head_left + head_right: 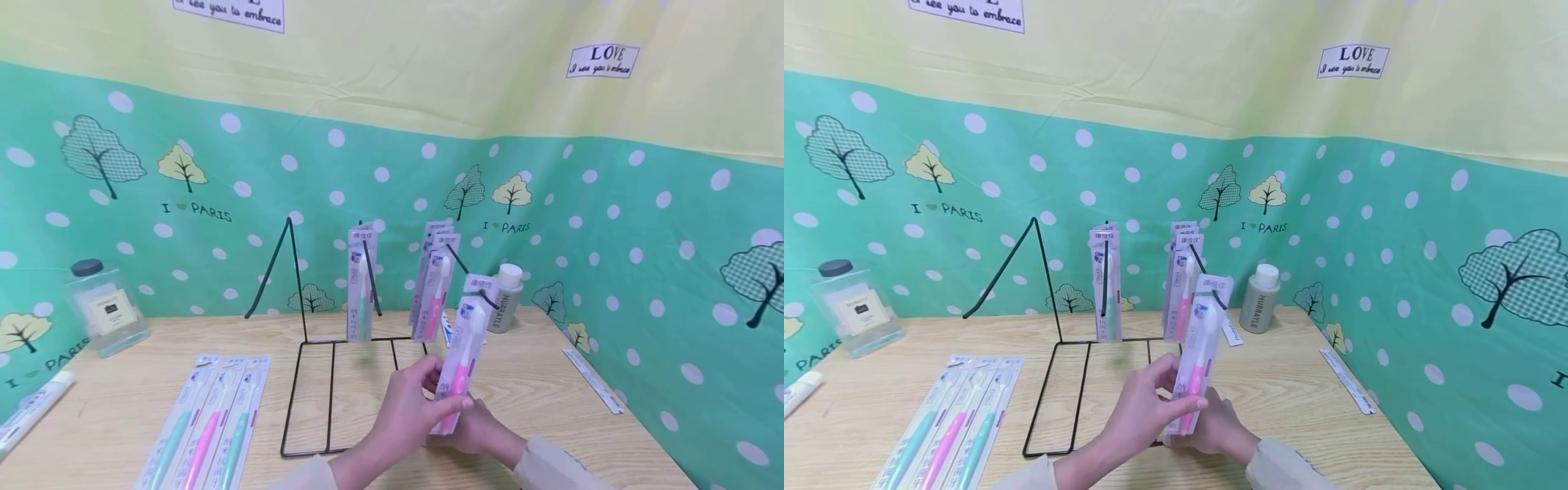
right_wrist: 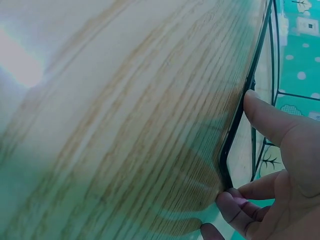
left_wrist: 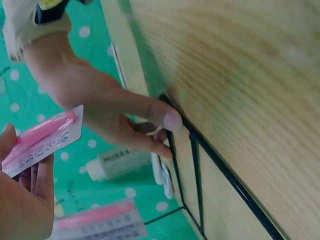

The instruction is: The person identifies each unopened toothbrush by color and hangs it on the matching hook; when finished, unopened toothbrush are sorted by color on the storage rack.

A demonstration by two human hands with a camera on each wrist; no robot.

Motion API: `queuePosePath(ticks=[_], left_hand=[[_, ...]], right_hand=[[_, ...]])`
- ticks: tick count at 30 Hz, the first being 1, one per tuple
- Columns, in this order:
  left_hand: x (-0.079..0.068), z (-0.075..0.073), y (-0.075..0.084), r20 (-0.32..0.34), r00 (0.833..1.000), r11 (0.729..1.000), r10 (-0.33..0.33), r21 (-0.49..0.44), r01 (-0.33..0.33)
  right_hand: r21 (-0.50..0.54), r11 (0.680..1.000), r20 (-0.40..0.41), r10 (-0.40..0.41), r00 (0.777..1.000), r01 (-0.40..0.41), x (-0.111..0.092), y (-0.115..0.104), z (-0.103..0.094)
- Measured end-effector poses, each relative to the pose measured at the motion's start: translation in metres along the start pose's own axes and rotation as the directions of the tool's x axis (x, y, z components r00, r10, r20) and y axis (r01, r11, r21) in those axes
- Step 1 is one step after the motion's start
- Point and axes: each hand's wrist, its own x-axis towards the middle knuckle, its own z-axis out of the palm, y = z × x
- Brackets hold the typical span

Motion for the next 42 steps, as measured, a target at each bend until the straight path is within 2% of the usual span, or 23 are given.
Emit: queuePosePath(ticks=[2, 4, 6, 10, 16, 24, 31, 36, 39, 42], left_hand=[[0.007, 0.001, -0.005, -0.026, 0.999, 1.0, -0.019, 0.003, 0.02], [0.014, 0.001, -0.01, -0.048, 0.998, 0.999, -0.045, 0.001, 0.045], [0.022, 0.0, -0.014, -0.067, 0.996, 0.998, -0.066, -0.013, 0.065], [0.035, -0.003, -0.021, -0.107, 0.99, 0.996, -0.087, -0.039, 0.084], [0.053, -0.006, -0.029, -0.136, 0.985, 0.994, -0.105, -0.058, 0.097], [0.068, -0.007, -0.039, -0.151, 0.98, 0.99, -0.13, -0.082, 0.119], [0.073, -0.009, -0.046, -0.154, 0.972, 0.98, -0.175, -0.122, 0.157], [0.071, -0.014, -0.056, -0.175, 0.971, 0.977, -0.164, -0.162, 0.136], [0.063, -0.022, -0.061, -0.169, 0.975, 0.985, -0.141, -0.121, 0.122], [0.052, -0.035, -0.064, -0.145, 0.98, 0.991, -0.134, -0.027, 0.131]], right_hand=[[0.068, 0.996, 0.022, 0.061, 0.998, -0.062, 0.002, 0.001, 0.002], [0.094, 0.987, 0.053, 0.126, 0.991, -0.131, 0.003, 0.002, 0.003], [0.079, 0.98, 0.089, 0.174, 0.981, -0.181, 0.004, 0.002, 0.003], [-0.032, 0.967, 0.156, 0.254, 0.955, -0.252, 0.006, 0.0, 0.003], [-0.124, 0.949, 0.208, 0.311, 0.928, -0.29, 0.01, -0.001, 0.003], [-0.137, 0.943, 0.213, 0.328, 0.92, -0.304, 0.011, 0.0, 0.005], [-0.132, 0.935, 0.234, 0.352, 0.906, -0.329, 0.013, 0.0, 0.005], [-0.126, 0.931, 0.239, 0.364, 0.9, -0.343, 0.013, -0.001, 0.005], [-0.125, 0.928, 0.235, 0.37, 0.899, -0.35, 0.013, -0.002, 0.005], [-0.129, 0.928, 0.225, 0.37, 0.901, -0.349, 0.012, -0.003, 0.004]])
